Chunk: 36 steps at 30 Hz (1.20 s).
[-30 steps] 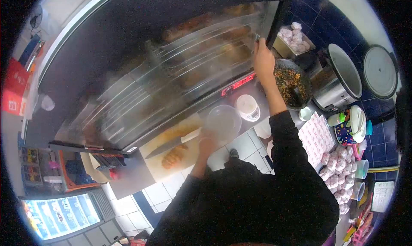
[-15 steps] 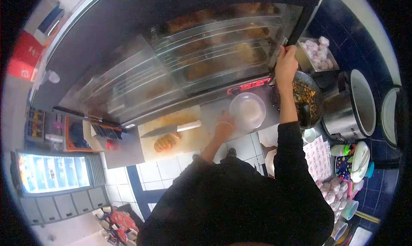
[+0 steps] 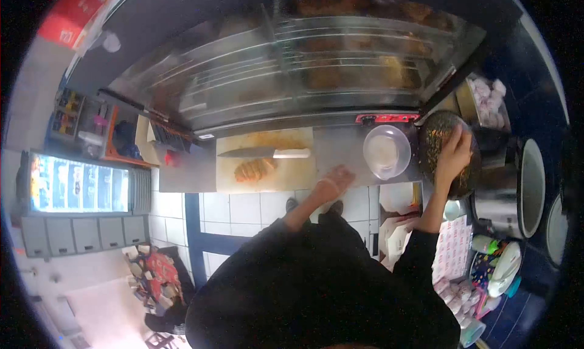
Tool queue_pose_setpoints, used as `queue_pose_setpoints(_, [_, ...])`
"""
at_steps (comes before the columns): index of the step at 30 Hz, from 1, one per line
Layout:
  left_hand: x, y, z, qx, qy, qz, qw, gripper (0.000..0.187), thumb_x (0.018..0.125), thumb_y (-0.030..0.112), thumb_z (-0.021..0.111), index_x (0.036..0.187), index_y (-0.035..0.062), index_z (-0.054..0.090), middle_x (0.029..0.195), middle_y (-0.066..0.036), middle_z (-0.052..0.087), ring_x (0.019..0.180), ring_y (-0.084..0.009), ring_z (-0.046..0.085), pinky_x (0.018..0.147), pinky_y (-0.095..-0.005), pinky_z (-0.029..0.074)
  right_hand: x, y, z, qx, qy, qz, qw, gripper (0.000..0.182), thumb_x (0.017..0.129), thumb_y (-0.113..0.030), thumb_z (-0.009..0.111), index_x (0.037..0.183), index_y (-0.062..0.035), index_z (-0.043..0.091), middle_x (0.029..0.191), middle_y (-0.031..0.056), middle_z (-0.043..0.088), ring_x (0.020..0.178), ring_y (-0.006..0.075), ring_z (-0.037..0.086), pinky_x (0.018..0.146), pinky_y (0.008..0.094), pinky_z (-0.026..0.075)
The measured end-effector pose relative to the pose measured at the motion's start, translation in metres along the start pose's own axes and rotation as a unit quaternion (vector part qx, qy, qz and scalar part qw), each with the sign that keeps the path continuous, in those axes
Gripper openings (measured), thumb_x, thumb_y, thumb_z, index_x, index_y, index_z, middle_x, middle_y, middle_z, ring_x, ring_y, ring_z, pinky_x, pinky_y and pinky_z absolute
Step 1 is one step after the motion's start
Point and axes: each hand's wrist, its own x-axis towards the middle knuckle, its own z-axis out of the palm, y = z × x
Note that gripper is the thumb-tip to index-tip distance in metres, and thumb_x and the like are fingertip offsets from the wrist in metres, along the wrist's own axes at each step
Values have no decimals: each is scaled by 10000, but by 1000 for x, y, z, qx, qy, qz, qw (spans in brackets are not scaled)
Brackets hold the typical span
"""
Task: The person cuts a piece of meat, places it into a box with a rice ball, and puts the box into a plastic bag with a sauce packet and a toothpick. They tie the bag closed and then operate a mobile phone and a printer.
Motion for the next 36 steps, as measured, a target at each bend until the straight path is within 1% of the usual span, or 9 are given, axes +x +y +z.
queue_pose_setpoints(4, [-51,-58,11,265,-71,231,933,178,911,151,573,1070,108,640,1043,-125,605,993,-329,624,809,-456,532,-125,26,-57,24,36,113,993,185,1049,-187,576,974,-25,625,717,12,615,664,77,547,563,262,435])
queue_pose_setpoints(11, [-98,-208,18,299,-257,-3,919,308,971,325,599,1115,55,641,1073,-227,698,1050,-407,658,916,-475,517,-418,49,-117,-116,14,452,884,280,1065,-274,515,959,-25,587,724,105,657,622,192,612,603,345,471])
queue_pose_setpoints(14, [-114,-340,22,363,-201,8,910,255,1005,258,506,1070,50,638,1058,-175,635,979,-358,627,878,-475,515,-564,32,-101,-75,14,529,845,253,1063,-258,515,990,-23,574,686,97,629,598,183,592,582,355,465])
queue_pose_setpoints(18, [-93,-369,6,463,-225,18,857,451,1043,319,441,1304,-23,579,1327,-265,595,1164,-430,604,1007,-527,473,-663,-18,-64,-33,-93,713,694,232,1054,-224,531,968,-21,604,695,96,610,594,207,583,584,355,463])
queue_pose_setpoints(20, [-69,-386,11,500,-140,21,854,531,1052,362,446,1398,-33,524,1396,-280,556,1282,-392,565,1084,-487,446,-701,-34,-48,4,-81,733,676,222,1048,-214,545,960,-23,615,720,106,623,605,228,592,590,358,469])
queue_pose_setpoints(25, [38,-383,41,564,-7,211,799,313,984,308,549,1211,106,623,1129,-175,685,1019,-388,651,899,-510,498,-758,-55,-34,52,-38,727,684,176,1039,-185,557,1011,-25,627,739,115,641,629,216,616,602,350,481])
queue_pose_setpoints(27, [81,-378,43,509,-49,323,797,278,939,251,583,1172,115,646,1121,-161,690,1000,-391,648,875,-510,508,-778,-53,-38,70,-38,734,674,162,1035,-172,559,1024,-25,628,756,119,651,641,211,626,612,344,487])
queue_pose_setpoints(32, [122,-382,37,604,-162,294,723,265,890,208,620,1134,116,667,1126,-146,691,1094,-392,613,967,-512,477,-820,-40,-34,-2,-4,721,693,107,1023,-107,559,1018,-13,610,691,47,567,622,98,539,554,282,415])
queue_pose_setpoints(36, [128,-377,34,657,-215,239,682,422,898,420,631,1232,162,630,1281,-128,651,1236,-354,558,1148,-612,259,-828,-35,-44,-22,-32,743,668,118,1024,-124,561,1022,-20,618,698,50,585,593,102,552,539,276,422])
